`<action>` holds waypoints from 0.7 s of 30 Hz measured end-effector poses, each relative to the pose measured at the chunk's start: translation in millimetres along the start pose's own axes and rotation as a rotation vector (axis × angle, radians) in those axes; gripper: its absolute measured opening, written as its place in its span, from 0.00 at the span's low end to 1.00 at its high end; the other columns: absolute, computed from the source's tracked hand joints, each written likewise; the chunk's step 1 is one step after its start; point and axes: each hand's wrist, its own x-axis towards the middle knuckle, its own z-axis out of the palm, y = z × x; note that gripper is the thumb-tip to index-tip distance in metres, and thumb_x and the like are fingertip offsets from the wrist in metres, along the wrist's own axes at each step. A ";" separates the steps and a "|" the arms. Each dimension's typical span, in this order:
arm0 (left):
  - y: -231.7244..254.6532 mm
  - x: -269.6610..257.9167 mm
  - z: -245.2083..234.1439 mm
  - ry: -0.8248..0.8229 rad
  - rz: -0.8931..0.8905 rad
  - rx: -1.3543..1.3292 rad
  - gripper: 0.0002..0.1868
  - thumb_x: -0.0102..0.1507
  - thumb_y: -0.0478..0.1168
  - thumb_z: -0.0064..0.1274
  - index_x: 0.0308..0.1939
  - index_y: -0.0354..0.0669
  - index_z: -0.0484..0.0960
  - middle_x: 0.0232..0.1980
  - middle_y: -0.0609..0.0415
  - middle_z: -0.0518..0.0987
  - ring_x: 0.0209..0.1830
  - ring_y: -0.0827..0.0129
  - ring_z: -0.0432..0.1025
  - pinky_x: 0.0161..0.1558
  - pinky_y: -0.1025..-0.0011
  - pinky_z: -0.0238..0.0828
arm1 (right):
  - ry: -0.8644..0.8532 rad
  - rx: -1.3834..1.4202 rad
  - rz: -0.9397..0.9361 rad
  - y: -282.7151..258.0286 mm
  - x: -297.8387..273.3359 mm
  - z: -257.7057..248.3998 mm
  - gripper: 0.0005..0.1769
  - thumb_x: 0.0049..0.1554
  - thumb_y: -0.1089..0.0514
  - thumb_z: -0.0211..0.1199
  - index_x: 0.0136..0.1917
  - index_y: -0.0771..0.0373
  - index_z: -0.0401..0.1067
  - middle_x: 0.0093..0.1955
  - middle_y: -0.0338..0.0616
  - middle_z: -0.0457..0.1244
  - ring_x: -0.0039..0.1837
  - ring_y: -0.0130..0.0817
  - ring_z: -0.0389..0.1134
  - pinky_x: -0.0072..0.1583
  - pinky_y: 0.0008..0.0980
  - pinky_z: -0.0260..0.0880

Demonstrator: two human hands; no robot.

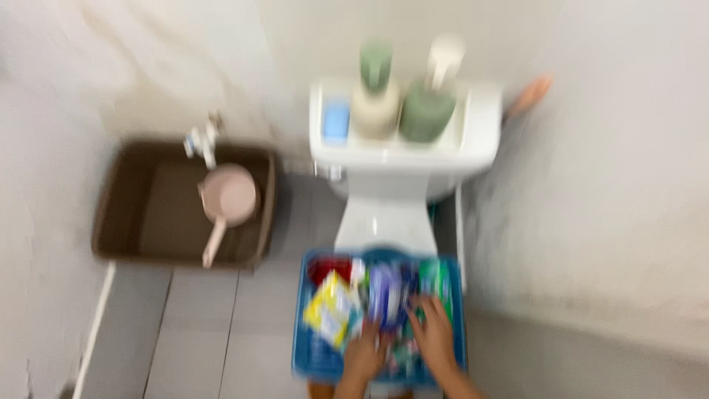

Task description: The person removes various toiletries, such as packages of sanitary pads and soap bars, from a blue plastic bin and places them onto a white wire wall shelf in a bathroom.

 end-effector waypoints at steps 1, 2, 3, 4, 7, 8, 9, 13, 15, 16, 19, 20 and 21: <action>-4.0 4.8 1.2 -0.047 -0.044 0.015 0.29 0.64 0.50 0.54 0.68 0.49 0.71 0.65 0.38 0.74 0.59 0.39 0.71 0.60 0.50 0.68 | 0.231 0.028 -0.254 6.6 -4.0 -7.3 0.09 0.57 0.61 0.64 0.52 0.58 0.74 0.57 0.45 0.67 0.59 0.45 0.71 0.59 0.35 0.72; -4.4 15.3 0.3 -0.071 -0.051 0.046 0.30 0.63 0.49 0.54 0.68 0.48 0.71 0.65 0.38 0.74 0.59 0.39 0.71 0.60 0.50 0.67 | 0.204 0.058 -0.173 15.9 3.7 -16.0 0.12 0.56 0.59 0.63 0.54 0.56 0.76 0.56 0.44 0.68 0.58 0.41 0.73 0.59 0.35 0.73; 6.0 34.2 -8.5 -0.086 -0.028 0.095 0.30 0.62 0.49 0.55 0.68 0.47 0.70 0.65 0.38 0.74 0.59 0.40 0.71 0.61 0.50 0.67 | 0.175 0.089 -0.094 22.1 25.4 -23.1 0.15 0.55 0.56 0.63 0.57 0.54 0.77 0.56 0.42 0.69 0.58 0.37 0.75 0.60 0.35 0.74; 7.5 35.0 -4.0 -0.105 0.002 0.150 0.31 0.61 0.49 0.55 0.68 0.47 0.70 0.64 0.38 0.74 0.60 0.40 0.71 0.61 0.50 0.66 | 0.104 0.072 -0.136 24.4 43.7 -30.6 0.17 0.54 0.55 0.67 0.58 0.54 0.78 0.59 0.47 0.67 0.61 0.42 0.71 0.61 0.38 0.71; 24.3 101.7 -39.7 -0.066 0.211 0.415 0.32 0.59 0.47 0.57 0.67 0.44 0.70 0.64 0.37 0.75 0.60 0.42 0.71 0.61 0.51 0.65 | -0.107 0.023 -0.206 19.5 71.5 -36.2 0.22 0.55 0.49 0.71 0.62 0.52 0.78 0.67 0.53 0.62 0.69 0.49 0.63 0.66 0.44 0.63; 16.8 92.9 -38.4 -0.035 0.222 0.415 0.33 0.58 0.47 0.58 0.66 0.43 0.70 0.64 0.37 0.75 0.60 0.42 0.71 0.61 0.51 0.64 | -0.200 0.012 -0.203 18.4 64.3 -27.1 0.22 0.58 0.47 0.68 0.64 0.51 0.76 0.67 0.51 0.63 0.70 0.48 0.63 0.67 0.44 0.62; 10.6 84.7 -35.7 0.006 0.228 0.376 0.33 0.58 0.47 0.58 0.66 0.42 0.70 0.63 0.37 0.75 0.61 0.43 0.71 0.62 0.51 0.64 | -0.220 0.055 -0.203 14.1 67.0 -19.0 0.24 0.58 0.46 0.66 0.67 0.49 0.74 0.67 0.51 0.64 0.68 0.47 0.65 0.66 0.42 0.66; 9.2 48.5 -36.2 0.045 0.010 -0.337 0.27 0.62 0.37 0.49 0.67 0.50 0.77 0.59 0.38 0.80 0.57 0.45 0.77 0.56 0.58 0.74 | -0.252 0.111 0.112 -19.8 56.1 9.2 0.25 0.55 0.45 0.66 0.64 0.50 0.71 0.55 0.52 0.68 0.55 0.45 0.73 0.58 0.39 0.73; 16.7 37.6 -36.7 -0.037 -0.057 -0.192 0.26 0.61 0.38 0.52 0.65 0.53 0.78 0.57 0.39 0.82 0.57 0.44 0.76 0.57 0.58 0.72 | -0.138 0.100 0.166 -26.8 58.4 17.1 0.23 0.53 0.46 0.69 0.57 0.57 0.69 0.49 0.50 0.72 0.49 0.43 0.77 0.52 0.41 0.75; 19.0 32.2 -36.0 -0.078 -0.102 -0.178 0.29 0.62 0.39 0.52 0.69 0.55 0.75 0.57 0.37 0.82 0.57 0.44 0.76 0.58 0.59 0.72 | -0.170 0.008 0.198 -24.4 60.2 18.2 0.21 0.55 0.44 0.70 0.53 0.58 0.71 0.46 0.52 0.72 0.47 0.44 0.76 0.51 0.41 0.74; 27.1 26.2 -27.2 -0.138 -0.177 -0.232 0.39 0.63 0.41 0.53 0.77 0.58 0.56 0.63 0.36 0.77 0.61 0.44 0.74 0.61 0.60 0.70 | -0.117 -0.104 0.131 -10.2 65.6 13.6 0.19 0.54 0.48 0.74 0.49 0.61 0.71 0.41 0.55 0.70 0.43 0.45 0.74 0.48 0.41 0.73; 31.4 28.1 -21.2 -0.115 -0.165 -0.318 0.45 0.63 0.41 0.55 0.78 0.57 0.46 0.68 0.39 0.73 0.64 0.44 0.72 0.62 0.61 0.69 | -0.004 -0.032 0.006 -6.8 65.0 9.4 0.22 0.48 0.55 0.74 0.51 0.60 0.68 0.43 0.53 0.70 0.44 0.44 0.74 0.47 0.40 0.73; 36.7 29.7 -15.3 -0.093 -0.153 -0.404 0.51 0.63 0.42 0.56 0.79 0.56 0.35 0.73 0.41 0.70 0.66 0.44 0.70 0.63 0.61 0.68 | 0.108 0.039 -0.121 -7.5 65.5 5.5 0.29 0.42 0.63 0.74 0.54 0.60 0.64 0.44 0.52 0.70 0.45 0.43 0.73 0.45 0.39 0.73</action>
